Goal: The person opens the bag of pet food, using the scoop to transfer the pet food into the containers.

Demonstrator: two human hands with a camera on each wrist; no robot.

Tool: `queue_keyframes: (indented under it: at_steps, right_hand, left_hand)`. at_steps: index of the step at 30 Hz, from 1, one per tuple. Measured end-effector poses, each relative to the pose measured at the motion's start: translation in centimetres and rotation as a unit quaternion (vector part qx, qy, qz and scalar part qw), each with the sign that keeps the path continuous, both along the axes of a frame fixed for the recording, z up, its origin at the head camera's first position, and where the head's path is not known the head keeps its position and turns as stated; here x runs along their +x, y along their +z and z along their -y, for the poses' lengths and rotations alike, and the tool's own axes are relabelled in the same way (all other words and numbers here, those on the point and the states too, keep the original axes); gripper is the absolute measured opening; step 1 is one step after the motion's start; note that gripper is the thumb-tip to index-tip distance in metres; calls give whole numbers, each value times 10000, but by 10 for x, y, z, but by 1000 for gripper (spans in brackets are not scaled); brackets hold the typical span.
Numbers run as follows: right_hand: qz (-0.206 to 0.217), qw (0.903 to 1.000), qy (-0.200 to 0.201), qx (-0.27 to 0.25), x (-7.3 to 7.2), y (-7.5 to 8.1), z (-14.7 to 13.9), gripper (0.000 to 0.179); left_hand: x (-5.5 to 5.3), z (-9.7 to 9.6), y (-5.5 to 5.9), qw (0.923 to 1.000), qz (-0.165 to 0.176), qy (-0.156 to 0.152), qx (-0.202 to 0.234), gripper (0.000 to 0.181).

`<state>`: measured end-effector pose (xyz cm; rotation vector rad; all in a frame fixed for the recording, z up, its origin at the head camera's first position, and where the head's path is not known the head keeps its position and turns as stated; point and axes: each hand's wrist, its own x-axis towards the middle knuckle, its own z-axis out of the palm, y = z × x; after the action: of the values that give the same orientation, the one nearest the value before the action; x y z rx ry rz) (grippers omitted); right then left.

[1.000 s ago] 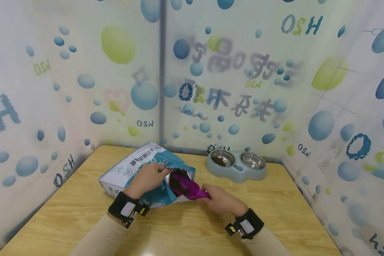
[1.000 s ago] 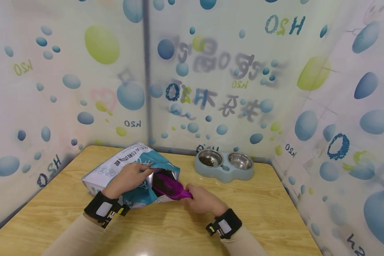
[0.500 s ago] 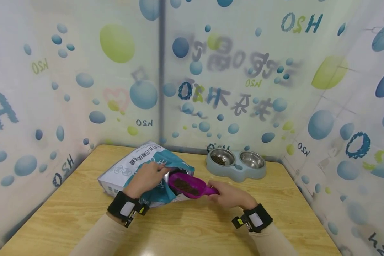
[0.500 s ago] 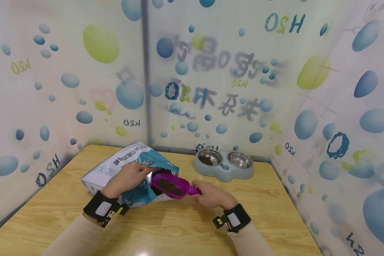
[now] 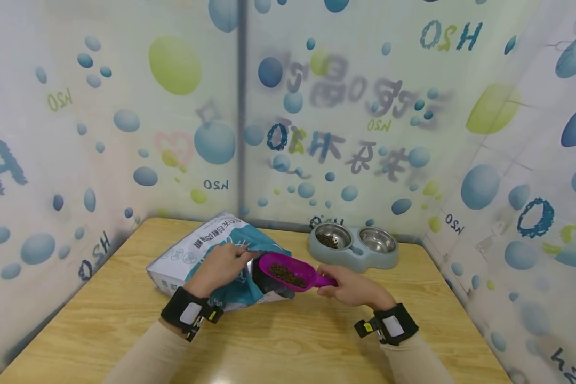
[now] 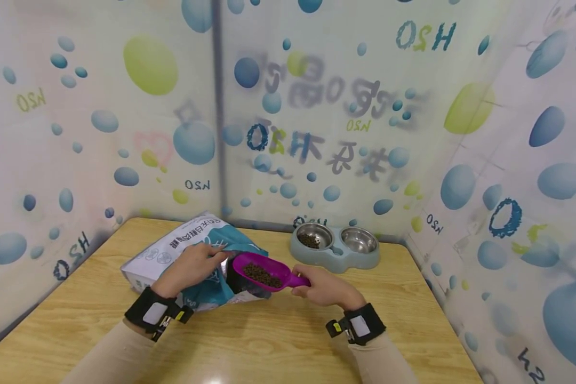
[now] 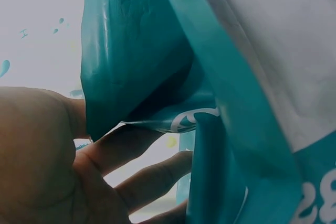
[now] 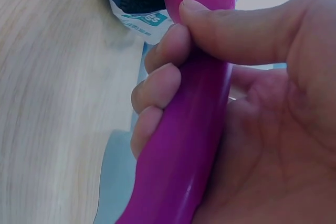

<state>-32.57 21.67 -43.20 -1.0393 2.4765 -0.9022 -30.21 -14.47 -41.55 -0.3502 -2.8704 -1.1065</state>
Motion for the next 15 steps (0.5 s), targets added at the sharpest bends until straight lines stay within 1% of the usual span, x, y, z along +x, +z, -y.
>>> queue_keyframes:
  at_steps: [2,6,10,15]
  right_hand:
    - [39,10000,51,-44,0,1,-1,9]
    - [34,9999,38,-122,-2,2,-5,9]
    - [11,9999,-109,-107,-2,3,-9,12]
    - [-62,9996,-121,-228,-2,6,-15,12]
  left_hand:
    - [0,0,0,10000,38,1,4,65]
    - [-1,0,0,10000,35,8,-22,51]
    - [0,0,1,10000,78,0,-42,48]
    - [1,-1,1,9999,59,-11,-108,46]
